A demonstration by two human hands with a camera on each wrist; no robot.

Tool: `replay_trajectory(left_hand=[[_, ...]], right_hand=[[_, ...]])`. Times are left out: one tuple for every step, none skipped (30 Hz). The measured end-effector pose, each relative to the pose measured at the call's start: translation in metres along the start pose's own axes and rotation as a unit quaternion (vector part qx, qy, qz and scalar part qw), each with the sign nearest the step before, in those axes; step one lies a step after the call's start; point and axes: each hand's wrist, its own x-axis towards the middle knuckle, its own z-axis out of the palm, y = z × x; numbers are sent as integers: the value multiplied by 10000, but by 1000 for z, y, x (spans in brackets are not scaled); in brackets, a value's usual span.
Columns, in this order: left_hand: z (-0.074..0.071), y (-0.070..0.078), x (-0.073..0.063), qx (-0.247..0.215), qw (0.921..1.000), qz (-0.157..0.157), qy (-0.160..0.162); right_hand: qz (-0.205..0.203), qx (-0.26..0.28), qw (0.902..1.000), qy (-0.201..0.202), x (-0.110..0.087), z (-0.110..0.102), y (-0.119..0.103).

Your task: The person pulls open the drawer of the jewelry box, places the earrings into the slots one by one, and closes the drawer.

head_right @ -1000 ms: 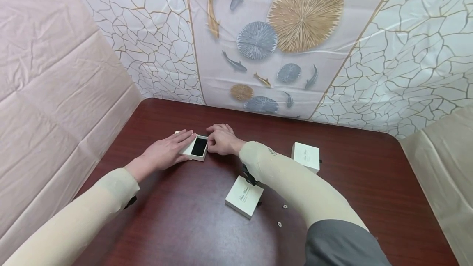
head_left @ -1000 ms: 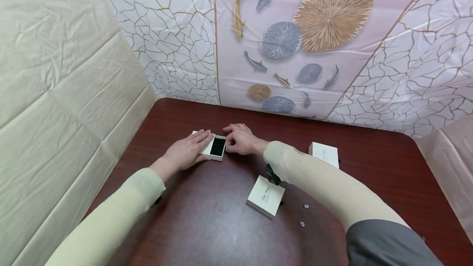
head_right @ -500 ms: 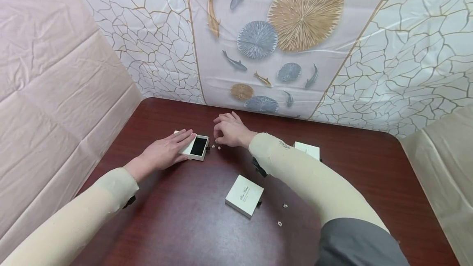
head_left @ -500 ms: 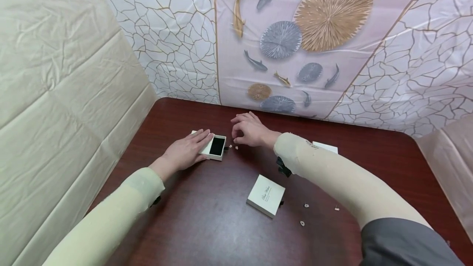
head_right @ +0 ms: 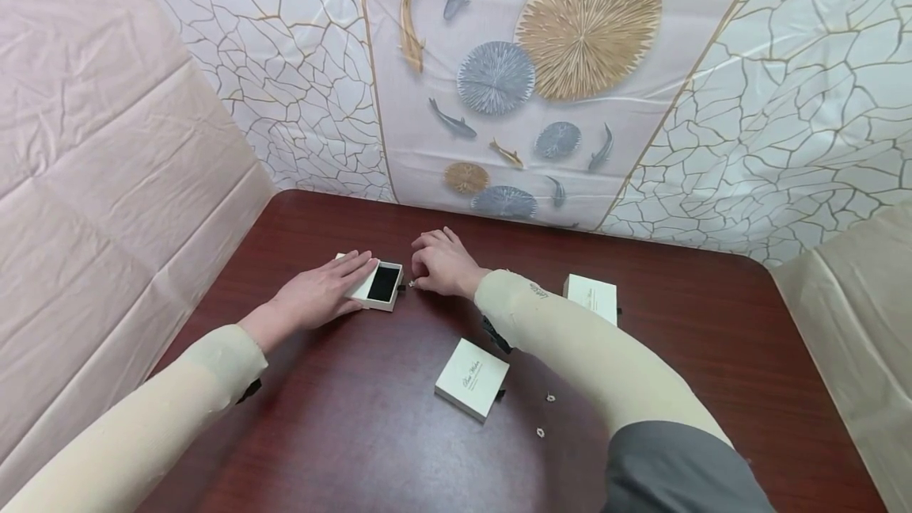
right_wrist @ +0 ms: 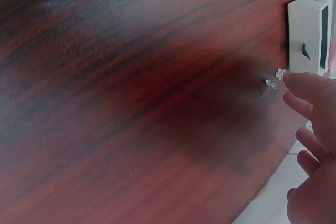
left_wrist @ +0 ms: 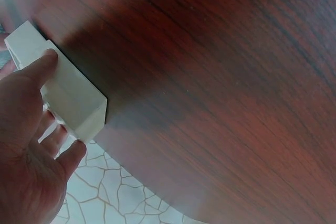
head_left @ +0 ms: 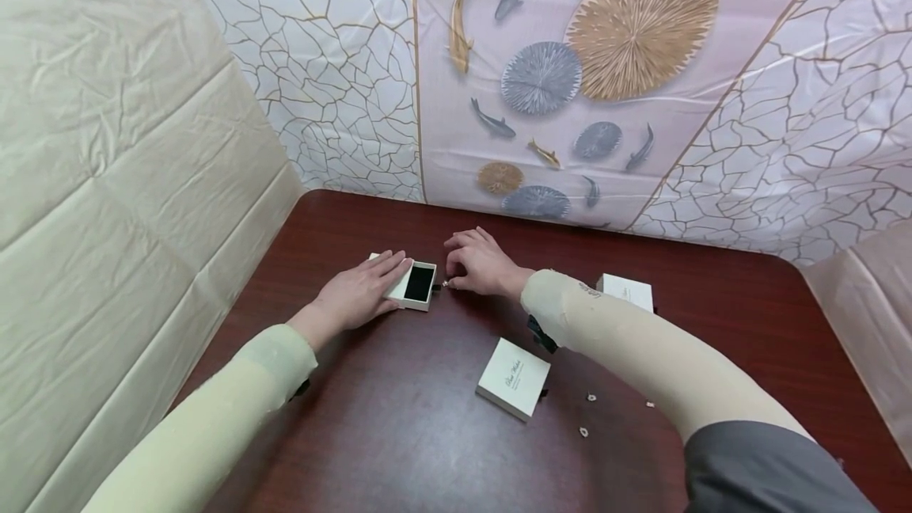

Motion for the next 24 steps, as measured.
replay_trajectory(left_hand=[[0,0,0,0,10000,9,14],[0,0,0,6,10000,13,20],[0,0,-1,3,10000,23,28],[0,0,-1,27,10000,33,43],[0,0,-1,26,10000,40,46],[0,0,-1,29,10000,50,52],[0,0,-1,11,10000,47,41],[0,0,-1,51,10000,54,52],[0,0,-1,42,10000,59,47],[1,0,-1,32,10000,58,41],[1,0,-1,13,10000,61,40],[1,0,-1,27,9999,77,64],[1,0,-2,38,9999,88,90],[1,0,-2,50,9999,105,128],[1,0,-2,25,9998,113,152],[1,0,-2,28,9998,118,182],[1,0,-3,28,9997,123,209],[2,0,-3,41,9996,129,230],[2,-1,-3,42,9996,123,236],[2,-1,-2,43,9996,119,236],[2,-1,-2,44,9997,112,226],[2,-1,-2,42,9997,105,218],[2,-1,-2,45,9997,104,214],[2,-1,-2,58,9997,106,206]], right_hand=[[26,22,10000,2,0,1,-1],[46,50,10000,7,1,3,-1],[63,79,9999,8,1,4,-2],[67,101,9999,25,1,5,-2],[69,125,9999,40,2,6,-3],[62,140,9999,55,2,7,-3],[52,143,9999,70,2,8,-4],[46,153,9998,70,3,9,-4],[30,138,9999,76,3,10,-4],[19,123,9999,81,3,11,-5],[18,127,9999,78,3,12,-5],[12,120,9999,73,4,13,-5],[0,107,9999,72,4,13,-5],[-11,98,9999,78,4,14,-5],[-34,84,9999,97,4,14,-5],[-55,76,9999,117,5,14,-6],[-80,61,9998,144,5,15,-5],[-103,45,9998,162,5,15,-5],[-116,40,9998,185,6,15,-5],[-125,49,9997,199,6,15,-5],[-130,53,9997,213,6,15,-5],[-131,52,9997,218,7,15,-5],[-122,59,9997,217,7,15,-4],[-113,75,9997,206,7,15,-4]])
